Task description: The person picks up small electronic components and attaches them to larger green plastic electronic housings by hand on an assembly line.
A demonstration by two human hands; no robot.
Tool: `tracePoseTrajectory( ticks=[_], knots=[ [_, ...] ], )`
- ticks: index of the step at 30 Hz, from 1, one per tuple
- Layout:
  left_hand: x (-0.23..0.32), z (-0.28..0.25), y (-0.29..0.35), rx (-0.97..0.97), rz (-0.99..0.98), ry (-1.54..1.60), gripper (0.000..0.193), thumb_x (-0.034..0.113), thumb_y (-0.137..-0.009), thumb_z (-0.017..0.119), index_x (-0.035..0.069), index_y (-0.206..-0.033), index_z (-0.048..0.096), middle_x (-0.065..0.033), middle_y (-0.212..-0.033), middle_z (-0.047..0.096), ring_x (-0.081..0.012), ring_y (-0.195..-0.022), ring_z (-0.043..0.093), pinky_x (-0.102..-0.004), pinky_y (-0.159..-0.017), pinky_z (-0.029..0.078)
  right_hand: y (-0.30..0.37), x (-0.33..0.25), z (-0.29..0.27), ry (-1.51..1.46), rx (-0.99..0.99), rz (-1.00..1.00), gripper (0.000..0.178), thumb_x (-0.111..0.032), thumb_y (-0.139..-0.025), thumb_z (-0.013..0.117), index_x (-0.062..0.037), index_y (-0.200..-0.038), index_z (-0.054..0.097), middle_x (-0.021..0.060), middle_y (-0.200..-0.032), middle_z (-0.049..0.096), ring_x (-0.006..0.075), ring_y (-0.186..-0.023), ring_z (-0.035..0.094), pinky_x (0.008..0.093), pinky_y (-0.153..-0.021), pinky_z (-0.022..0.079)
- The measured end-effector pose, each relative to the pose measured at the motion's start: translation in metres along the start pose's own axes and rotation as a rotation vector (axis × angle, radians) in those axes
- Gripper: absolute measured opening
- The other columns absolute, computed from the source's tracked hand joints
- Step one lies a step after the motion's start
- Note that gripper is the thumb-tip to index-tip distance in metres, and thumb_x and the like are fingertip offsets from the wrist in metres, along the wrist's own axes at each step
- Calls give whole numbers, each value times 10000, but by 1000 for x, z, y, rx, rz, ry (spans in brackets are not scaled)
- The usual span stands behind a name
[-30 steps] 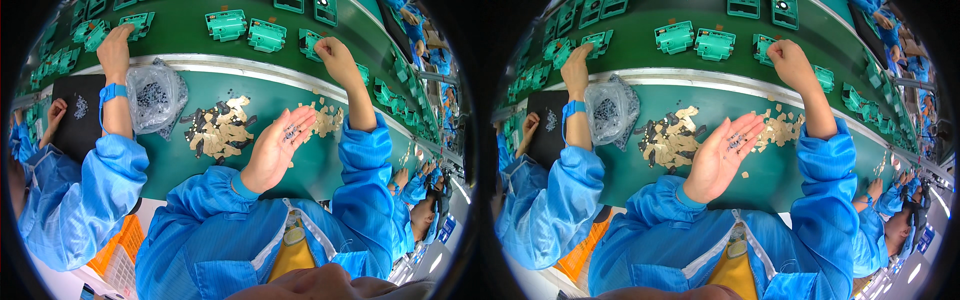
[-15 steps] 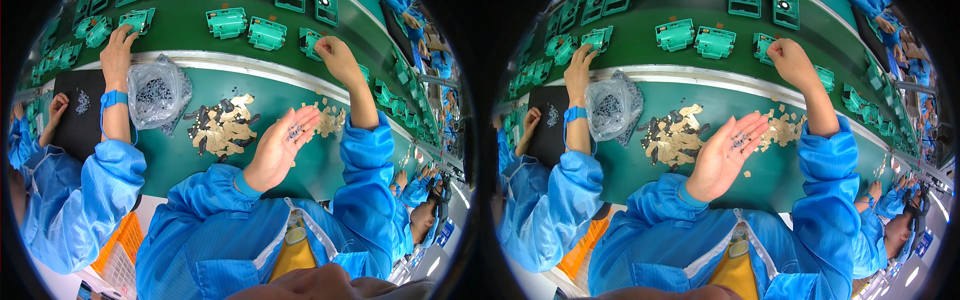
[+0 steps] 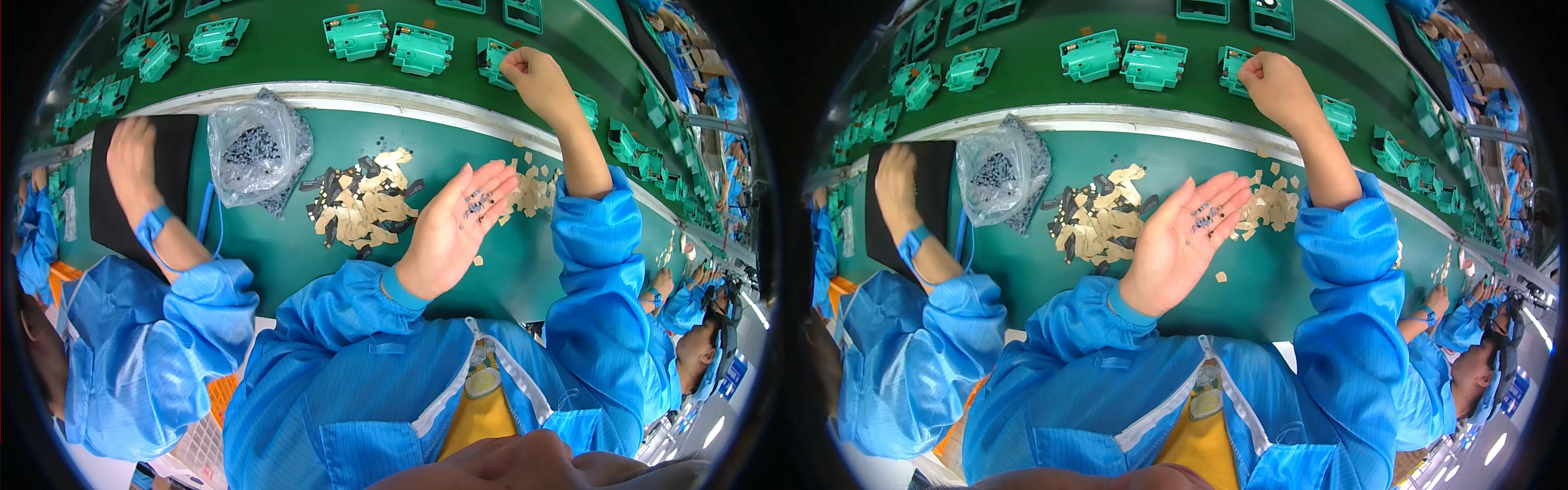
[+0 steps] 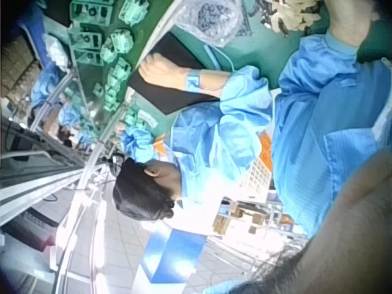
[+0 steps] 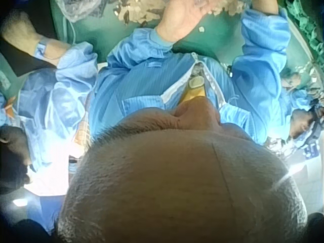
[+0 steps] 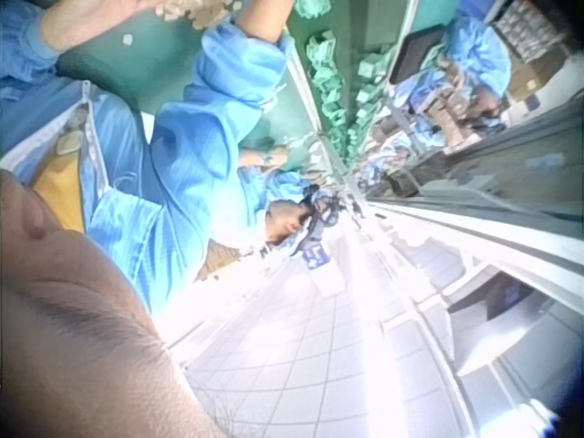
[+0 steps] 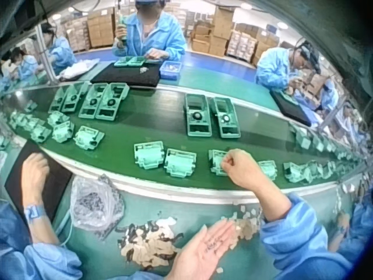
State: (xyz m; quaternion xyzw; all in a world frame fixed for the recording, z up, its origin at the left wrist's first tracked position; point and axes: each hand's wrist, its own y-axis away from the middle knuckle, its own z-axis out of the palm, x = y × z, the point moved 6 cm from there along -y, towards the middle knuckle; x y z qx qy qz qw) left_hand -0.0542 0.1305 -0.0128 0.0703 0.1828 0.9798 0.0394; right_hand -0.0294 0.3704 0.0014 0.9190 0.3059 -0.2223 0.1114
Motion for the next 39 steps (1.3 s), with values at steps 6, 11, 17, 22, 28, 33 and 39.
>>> tracePoseTrajectory(
  ticks=[6,11,17,22,28,33,39],
  knots=[
    [1,-4,1,-17,27,35,623,404,-1071,368,-77,-1467,358,-211,-1526,394,-281,-1444,357,-392,-1209,280,88,-38,-29,-379,36,-117,151,-101,-828,726,8,-905,657,91,-854,636,207,-827,611,334,-771,495],
    [-5,0,0,-64,21,35,653,433,-1071,359,-73,-1482,333,-213,-1551,351,-281,-1463,318,-393,-1218,253,172,-52,-21,-261,-14,-148,95,-31,-822,711,8,-886,652,118,-847,595,282,-849,563,368,-750,458],
    [-9,5,1,-105,23,-37,662,448,-1076,340,-62,-1498,314,-211,-1560,332,-284,-1466,304,-399,-1214,249,190,-52,-8,-353,86,-99,95,6,-814,696,4,-881,630,118,-883,591,308,-864,553,400,-768,451],
    [-8,5,2,-85,45,-52,649,440,-1074,337,-65,-1480,348,-223,-1549,353,-288,-1437,353,-388,-1185,292,191,-62,-11,-241,104,-219,94,26,-823,674,8,-892,611,126,-920,588,331,-893,546,403,-777,451],
    [-6,5,2,-93,52,-55,661,452,-1073,329,-66,-1483,344,-225,-1556,342,-293,-1448,336,-396,-1201,261,190,-68,-7,-156,149,-298,147,51,-782,687,-4,-888,600,126,-922,580,343,-862,525,418,-772,435],
    [-6,4,1,-61,61,-94,665,457,-1072,334,-67,-1482,351,-224,-1556,342,-281,-1454,322,-391,-1205,253,190,-74,1,-58,183,-345,166,73,-759,676,-2,-881,593,126,-916,571,343,-851,515,425,-771,422],
    [-9,-6,-1,20,35,-34,645,428,-1073,352,-73,-1479,351,-214,-1547,356,-266,-1426,353,-382,-1192,267,181,-63,5,-174,70,-299,131,65,-791,654,3,-880,580,146,-905,551,354,-859,508,430,-776,422]
  ],
)
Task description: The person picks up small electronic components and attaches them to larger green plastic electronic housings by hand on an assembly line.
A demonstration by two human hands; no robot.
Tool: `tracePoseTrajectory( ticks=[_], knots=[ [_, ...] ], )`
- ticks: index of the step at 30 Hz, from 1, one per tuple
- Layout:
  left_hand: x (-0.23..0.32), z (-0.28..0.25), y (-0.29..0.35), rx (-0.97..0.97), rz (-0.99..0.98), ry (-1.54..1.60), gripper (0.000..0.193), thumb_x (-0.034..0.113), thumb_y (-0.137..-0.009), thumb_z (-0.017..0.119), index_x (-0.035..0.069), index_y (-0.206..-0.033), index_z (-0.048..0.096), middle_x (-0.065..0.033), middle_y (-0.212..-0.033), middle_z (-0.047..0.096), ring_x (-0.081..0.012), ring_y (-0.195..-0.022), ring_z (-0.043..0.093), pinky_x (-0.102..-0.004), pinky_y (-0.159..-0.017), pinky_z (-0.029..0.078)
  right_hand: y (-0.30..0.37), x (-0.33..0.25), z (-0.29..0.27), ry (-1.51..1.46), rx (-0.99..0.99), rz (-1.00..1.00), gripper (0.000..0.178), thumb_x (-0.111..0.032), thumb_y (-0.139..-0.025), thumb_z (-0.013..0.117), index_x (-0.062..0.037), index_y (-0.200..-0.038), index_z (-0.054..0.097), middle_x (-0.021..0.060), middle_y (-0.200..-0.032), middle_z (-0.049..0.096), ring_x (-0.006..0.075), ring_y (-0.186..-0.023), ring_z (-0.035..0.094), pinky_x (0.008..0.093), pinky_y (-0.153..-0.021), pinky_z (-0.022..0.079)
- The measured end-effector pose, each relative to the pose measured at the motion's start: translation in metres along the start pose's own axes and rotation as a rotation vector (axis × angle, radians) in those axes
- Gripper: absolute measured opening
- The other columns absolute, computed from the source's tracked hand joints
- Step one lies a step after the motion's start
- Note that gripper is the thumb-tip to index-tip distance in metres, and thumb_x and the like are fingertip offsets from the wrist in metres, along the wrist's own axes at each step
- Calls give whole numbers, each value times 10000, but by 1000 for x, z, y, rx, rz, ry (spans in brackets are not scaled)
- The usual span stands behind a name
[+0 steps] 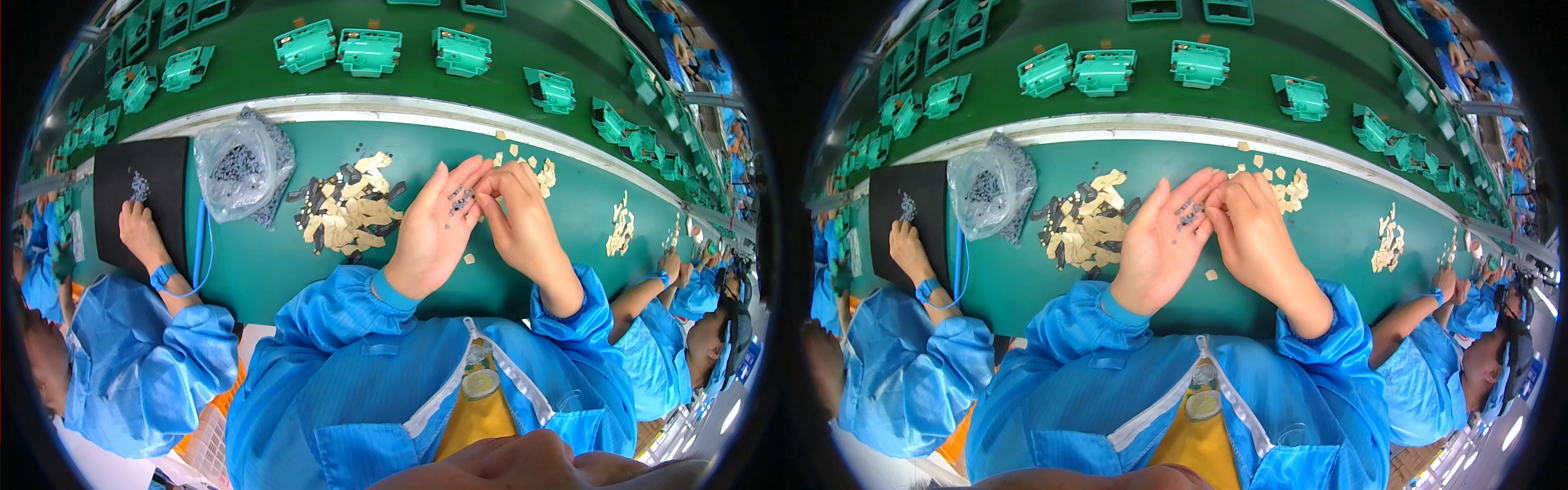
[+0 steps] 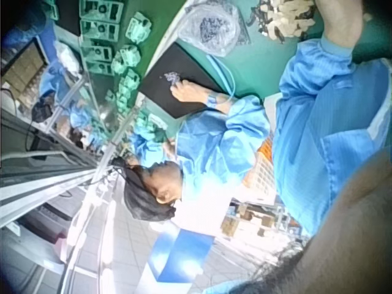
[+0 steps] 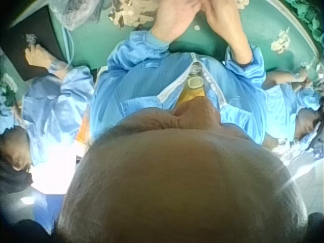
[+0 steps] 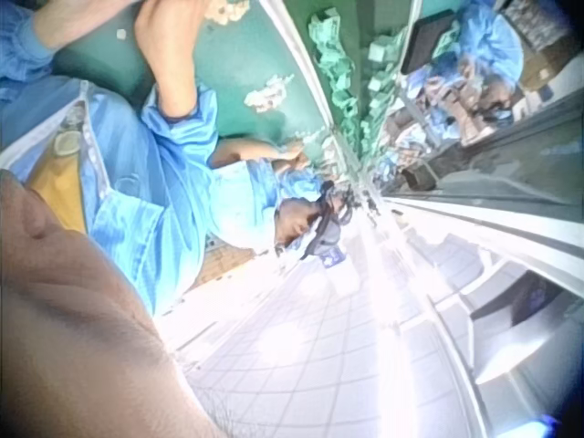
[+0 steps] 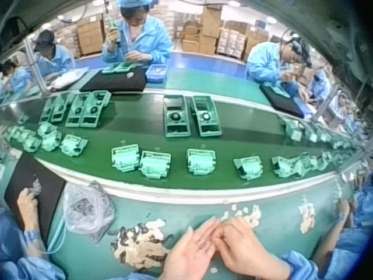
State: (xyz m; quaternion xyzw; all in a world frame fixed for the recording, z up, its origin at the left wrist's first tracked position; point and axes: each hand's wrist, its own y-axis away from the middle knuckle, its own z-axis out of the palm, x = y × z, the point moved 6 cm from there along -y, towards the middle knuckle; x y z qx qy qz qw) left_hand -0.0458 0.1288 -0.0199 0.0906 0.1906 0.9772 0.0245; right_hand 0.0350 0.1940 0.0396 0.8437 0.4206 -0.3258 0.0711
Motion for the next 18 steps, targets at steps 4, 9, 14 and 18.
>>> tracePoseTrajectory(
  ticks=[4,9,14,18],
  knots=[
    [4,-1,-1,5,26,-15,647,424,-1071,361,-73,-1485,337,-211,-1551,352,-263,-1428,351,-375,-1190,268,-6,0,4,-15,-64,13,97,49,-822,645,4,-880,582,152,-899,550,357,-870,512,433,-779,427],
    [4,3,0,-23,8,16,647,427,-1071,355,-69,-1486,338,-212,-1557,343,-266,-1445,330,-377,-1197,260,-6,-3,-4,-46,-71,36,101,45,-817,658,2,-880,592,146,-901,557,349,-872,517,429,-775,431],
    [3,4,1,-43,0,9,648,436,-1073,346,-66,-1484,346,-210,-1559,341,-267,-1455,317,-378,-1204,250,-4,-5,-3,-29,-63,26,121,55,-798,669,7,-877,592,141,-905,563,345,-873,521,423,-773,437],
    [3,7,3,-44,8,-18,640,438,-1075,340,-58,-1480,362,-205,-1558,346,-262,-1452,320,-376,-1204,249,-2,-17,-3,71,-5,-27,145,63,-766,679,13,-866,587,136,-906,563,342,-858,518,426,-761,439]
  ],
)
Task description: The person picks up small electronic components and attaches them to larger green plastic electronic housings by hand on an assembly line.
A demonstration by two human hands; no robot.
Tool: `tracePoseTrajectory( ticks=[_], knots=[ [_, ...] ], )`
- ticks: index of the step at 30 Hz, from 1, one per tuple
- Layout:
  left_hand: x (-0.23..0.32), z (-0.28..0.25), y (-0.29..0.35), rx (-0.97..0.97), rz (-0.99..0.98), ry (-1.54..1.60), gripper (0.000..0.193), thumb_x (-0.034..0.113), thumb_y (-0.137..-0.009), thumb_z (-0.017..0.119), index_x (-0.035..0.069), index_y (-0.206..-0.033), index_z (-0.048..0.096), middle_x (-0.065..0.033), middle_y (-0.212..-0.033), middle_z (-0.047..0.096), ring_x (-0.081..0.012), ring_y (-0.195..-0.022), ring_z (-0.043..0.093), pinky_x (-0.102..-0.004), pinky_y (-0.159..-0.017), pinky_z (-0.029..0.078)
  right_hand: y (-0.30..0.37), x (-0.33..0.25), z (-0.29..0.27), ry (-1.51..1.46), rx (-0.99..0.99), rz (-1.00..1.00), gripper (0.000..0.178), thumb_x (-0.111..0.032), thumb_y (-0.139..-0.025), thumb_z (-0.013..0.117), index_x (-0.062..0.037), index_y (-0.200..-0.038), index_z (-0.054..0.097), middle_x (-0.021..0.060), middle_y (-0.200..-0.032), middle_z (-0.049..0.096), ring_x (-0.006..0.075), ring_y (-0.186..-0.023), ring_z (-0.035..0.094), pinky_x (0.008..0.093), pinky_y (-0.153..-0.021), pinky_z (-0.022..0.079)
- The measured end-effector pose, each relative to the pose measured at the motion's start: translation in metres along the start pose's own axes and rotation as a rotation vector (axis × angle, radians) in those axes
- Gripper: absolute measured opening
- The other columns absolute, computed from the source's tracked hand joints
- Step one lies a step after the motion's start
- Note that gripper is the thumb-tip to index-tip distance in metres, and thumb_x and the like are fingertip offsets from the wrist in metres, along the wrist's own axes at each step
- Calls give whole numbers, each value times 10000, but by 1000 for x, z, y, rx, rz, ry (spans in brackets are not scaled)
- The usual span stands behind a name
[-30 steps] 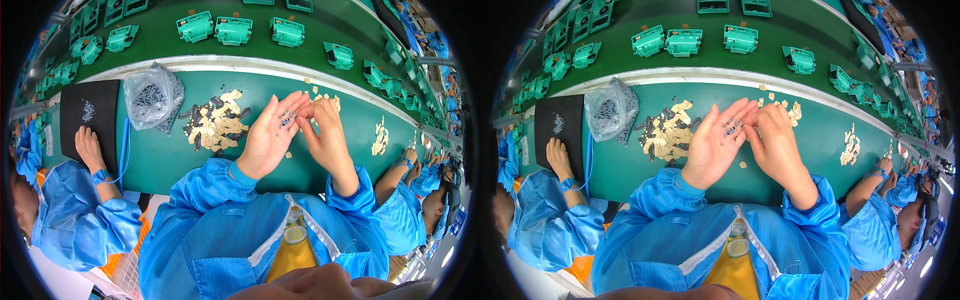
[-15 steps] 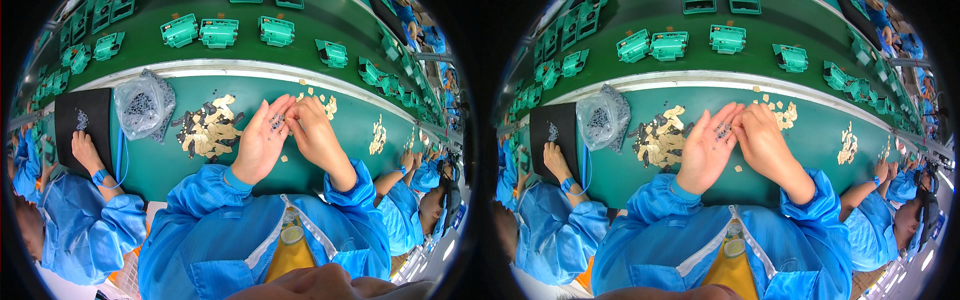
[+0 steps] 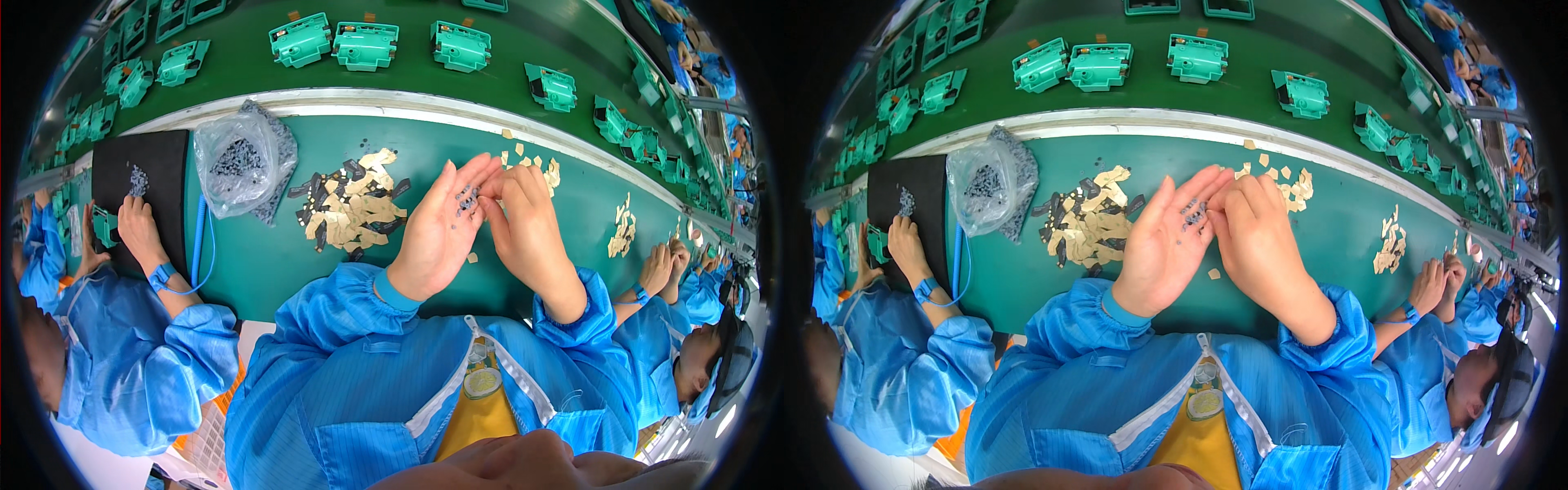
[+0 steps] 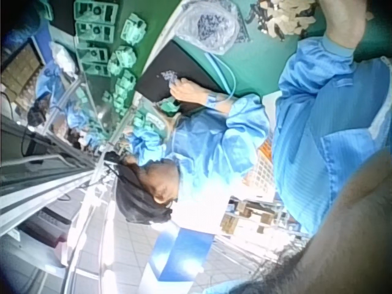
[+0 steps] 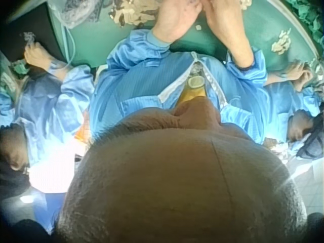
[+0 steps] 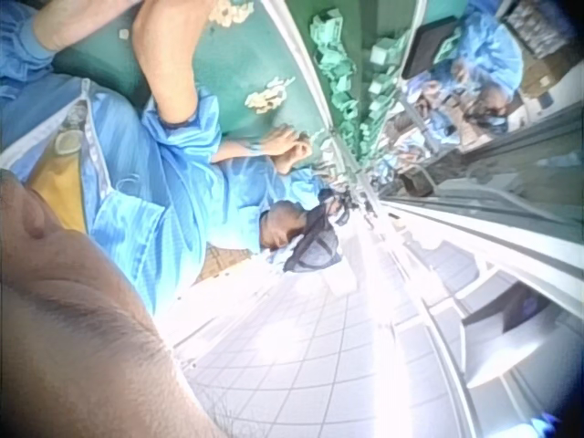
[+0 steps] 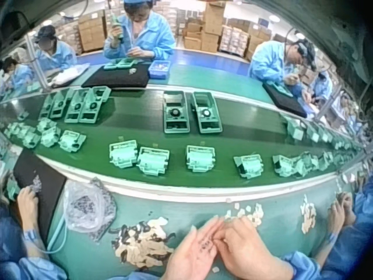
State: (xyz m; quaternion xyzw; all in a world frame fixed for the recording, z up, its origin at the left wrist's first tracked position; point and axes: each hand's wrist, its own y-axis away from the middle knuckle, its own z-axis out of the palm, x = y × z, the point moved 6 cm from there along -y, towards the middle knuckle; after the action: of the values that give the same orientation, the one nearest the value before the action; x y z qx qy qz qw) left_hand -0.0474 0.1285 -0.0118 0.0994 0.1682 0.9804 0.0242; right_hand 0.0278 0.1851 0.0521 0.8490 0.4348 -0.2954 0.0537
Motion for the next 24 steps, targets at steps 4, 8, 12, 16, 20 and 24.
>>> tracePoseTrajectory(
  ticks=[4,8,12,16,20,24],
  knots=[
    [0,1,1,15,-7,-25,633,439,-1074,342,-50,-1476,374,-194,-1550,358,-253,-1441,333,-373,-1205,248,4,-2,5,111,35,-28,173,58,-750,682,12,-881,580,144,-915,554,345,-850,511,435,-758,433],
    [-1,-2,-1,17,-11,-33,633,439,-1074,345,-51,-1474,376,-189,-1543,367,-250,-1436,339,-374,-1210,242,5,0,7,147,7,-18,176,48,-758,673,11,-898,572,151,-919,547,349,-860,510,441,-768,429],
    [-4,-4,-2,28,-20,13,635,419,-1071,372,-81,-1464,367,-202,-1538,365,-260,-1440,337,-380,-1219,242,-1,7,0,11,-71,55,113,39,-822,636,14,-909,569,164,-917,547,364,-883,514,444,-792,431],
    [-1,-8,-1,45,-14,39,640,394,-1069,391,-105,-1466,333,-228,-1544,349,-288,-1462,320,-385,-1222,253,-22,72,-25,-219,69,251,70,-35,-923,602,30,-950,605,130,-882,602,236,-832,593,338,-755,474],
    [-3,-3,-1,32,-47,17,644,380,-1071,387,-106,-1484,293,-238,-1550,338,-304,-1463,322,-388,-1221,266,-52,173,-64,-59,272,449,207,-164,-954,634,37,-1002,646,48,-823,610,111,-750,531,273,-696,466],
    [0,-4,0,41,-24,12,647,382,-1072,384,-109,-1483,291,-242,-1550,338,-306,-1459,330,-387,-1220,269,-61,196,-48,-77,155,461,228,-195,-969,638,21,-1040,649,4,-841,599,86,-766,502,247,-703,436]
  ],
)
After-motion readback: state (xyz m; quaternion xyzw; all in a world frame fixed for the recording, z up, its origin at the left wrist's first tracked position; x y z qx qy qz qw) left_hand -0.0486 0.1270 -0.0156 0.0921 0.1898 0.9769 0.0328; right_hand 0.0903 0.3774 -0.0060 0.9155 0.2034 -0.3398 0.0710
